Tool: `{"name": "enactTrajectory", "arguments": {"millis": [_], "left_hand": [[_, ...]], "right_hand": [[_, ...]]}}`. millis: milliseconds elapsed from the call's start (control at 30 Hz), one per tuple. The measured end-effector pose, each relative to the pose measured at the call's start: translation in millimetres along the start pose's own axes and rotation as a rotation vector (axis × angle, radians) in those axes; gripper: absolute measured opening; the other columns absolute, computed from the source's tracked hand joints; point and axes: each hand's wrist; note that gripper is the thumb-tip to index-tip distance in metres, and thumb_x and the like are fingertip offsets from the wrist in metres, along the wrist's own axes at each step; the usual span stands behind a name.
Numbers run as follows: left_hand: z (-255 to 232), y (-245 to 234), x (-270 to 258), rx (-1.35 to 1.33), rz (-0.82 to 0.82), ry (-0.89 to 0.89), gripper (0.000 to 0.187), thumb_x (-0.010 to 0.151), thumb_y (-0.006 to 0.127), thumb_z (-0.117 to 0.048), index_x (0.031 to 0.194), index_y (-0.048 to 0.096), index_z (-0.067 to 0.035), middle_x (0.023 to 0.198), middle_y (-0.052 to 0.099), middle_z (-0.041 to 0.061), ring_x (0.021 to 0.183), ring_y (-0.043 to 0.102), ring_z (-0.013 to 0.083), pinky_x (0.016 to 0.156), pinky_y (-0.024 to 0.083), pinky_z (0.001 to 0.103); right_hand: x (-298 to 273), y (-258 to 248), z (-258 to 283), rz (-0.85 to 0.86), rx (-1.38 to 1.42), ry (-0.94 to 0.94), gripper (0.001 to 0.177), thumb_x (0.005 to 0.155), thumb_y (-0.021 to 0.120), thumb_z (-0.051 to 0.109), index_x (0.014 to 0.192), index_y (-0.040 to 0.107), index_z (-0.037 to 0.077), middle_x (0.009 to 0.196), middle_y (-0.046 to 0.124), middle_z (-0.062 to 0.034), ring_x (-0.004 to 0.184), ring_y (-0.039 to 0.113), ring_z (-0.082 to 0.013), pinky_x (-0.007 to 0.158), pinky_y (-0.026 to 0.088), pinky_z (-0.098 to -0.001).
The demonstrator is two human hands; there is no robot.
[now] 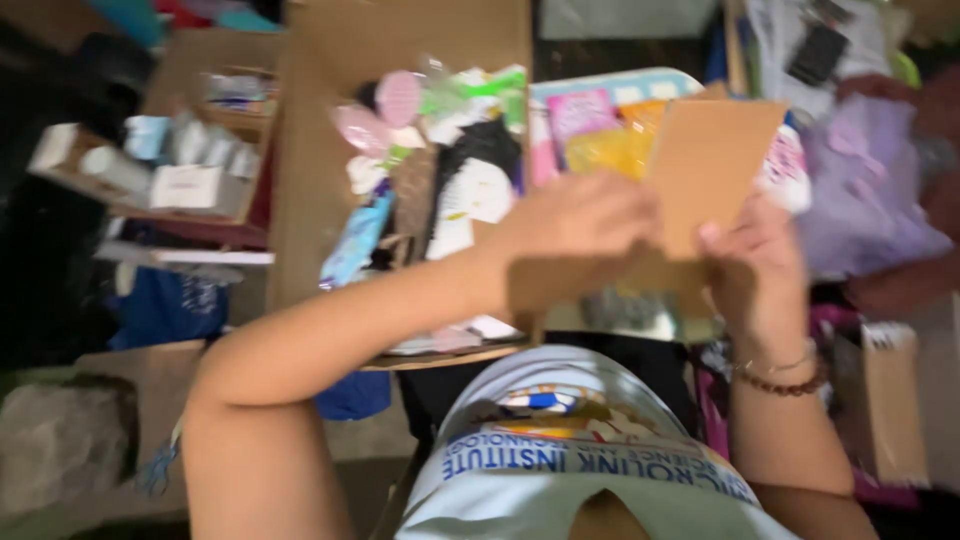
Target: The person sorts through a cardboard box filled with assorted items, picking up and placing down objects such as bottles, packets, a yellow mesh bag, and small cardboard pieces. Items are moved between the box and a nearby tray.
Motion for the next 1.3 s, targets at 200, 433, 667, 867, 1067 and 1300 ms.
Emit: {"name": "enactTrajectory", "arguments": {"millis": [200, 433, 667, 867, 1067, 1300], "left_hand": [[43, 89, 55, 0.005, 0.262, -0.185, 0.036, 0.090, 0.069, -0.017, 0.122, 0.062, -0.003, 0.124, 0.060, 0.017, 0.112, 0.060, 0.0368, 0.087, 0.054, 0.050], [90, 214, 108, 0.219, 0.946, -0.248, 0.025, 0.082, 0.072, -0.014, 0.105, 0.074, -0.005, 0.121, 0.067, 0.019, 0.118, 0.059, 0.0385, 0.087, 0.055, 0.051], [143, 261, 73, 0.023, 0.653, -0.369, 0.018, 0.080, 0.070, -0.014, 0.093, 0.077, -0.004, 0.106, 0.073, 0.020, 0.104, 0.068, 0.0379, 0.088, 0.054, 0.050], [138, 251, 75, 0.083, 0.529, -0.330, 0.020, 0.076, 0.069, -0.015, 0.091, 0.075, -0.003, 0.098, 0.073, 0.018, 0.099, 0.066, 0.0376, 0.087, 0.048, 0.054], [117, 214, 101, -0.019, 0.536, -0.565, 0.028, 0.082, 0.065, -0.020, 0.106, 0.070, -0.007, 0.100, 0.073, 0.016, 0.100, 0.069, 0.0325, 0.082, 0.049, 0.056], [137, 248, 75, -0.030, 0.427, -0.425, 0.020, 0.086, 0.063, -0.020, 0.101, 0.075, -0.013, 0.103, 0.073, 0.009, 0.105, 0.065, 0.0301, 0.085, 0.046, 0.053]], "right_hand": [[-17, -83, 9, -0.237, -0.881, -0.444, 0.051, 0.111, 0.058, 0.014, 0.154, 0.041, -0.006, 0.148, 0.055, -0.0203, 0.136, 0.055, -0.0275, 0.114, 0.044, -0.0388], [-25, -141, -116, -0.247, -1.273, -0.211, 0.051, 0.099, 0.059, 0.001, 0.149, 0.053, -0.003, 0.128, 0.060, -0.0261, 0.115, 0.060, -0.0389, 0.100, 0.051, -0.0428], [-26, -130, -124, -0.235, -1.241, -0.246, 0.055, 0.094, 0.071, 0.006, 0.146, 0.056, -0.005, 0.109, 0.059, -0.0188, 0.099, 0.058, -0.0355, 0.090, 0.050, -0.0406], [-26, -101, -102, -0.183, -1.367, -0.207, 0.101, 0.062, 0.090, 0.034, 0.143, 0.046, -0.007, 0.121, 0.052, -0.0260, 0.104, 0.051, -0.0442, 0.090, 0.046, -0.0504], [-30, -86, -98, -0.247, -1.492, -0.180, 0.099, 0.068, 0.088, 0.039, 0.145, 0.045, -0.005, 0.128, 0.051, -0.0238, 0.111, 0.051, -0.0436, 0.091, 0.044, -0.0526], [-33, -94, -107, -0.275, -1.370, -0.198, 0.077, 0.085, 0.074, 0.027, 0.150, 0.049, -0.006, 0.133, 0.056, -0.0246, 0.113, 0.059, -0.0431, 0.095, 0.051, -0.0496]]}}
Point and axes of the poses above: each hand's wrist, its own x-axis towards the middle knuckle, its own y-axis out of the palm, z = x × y
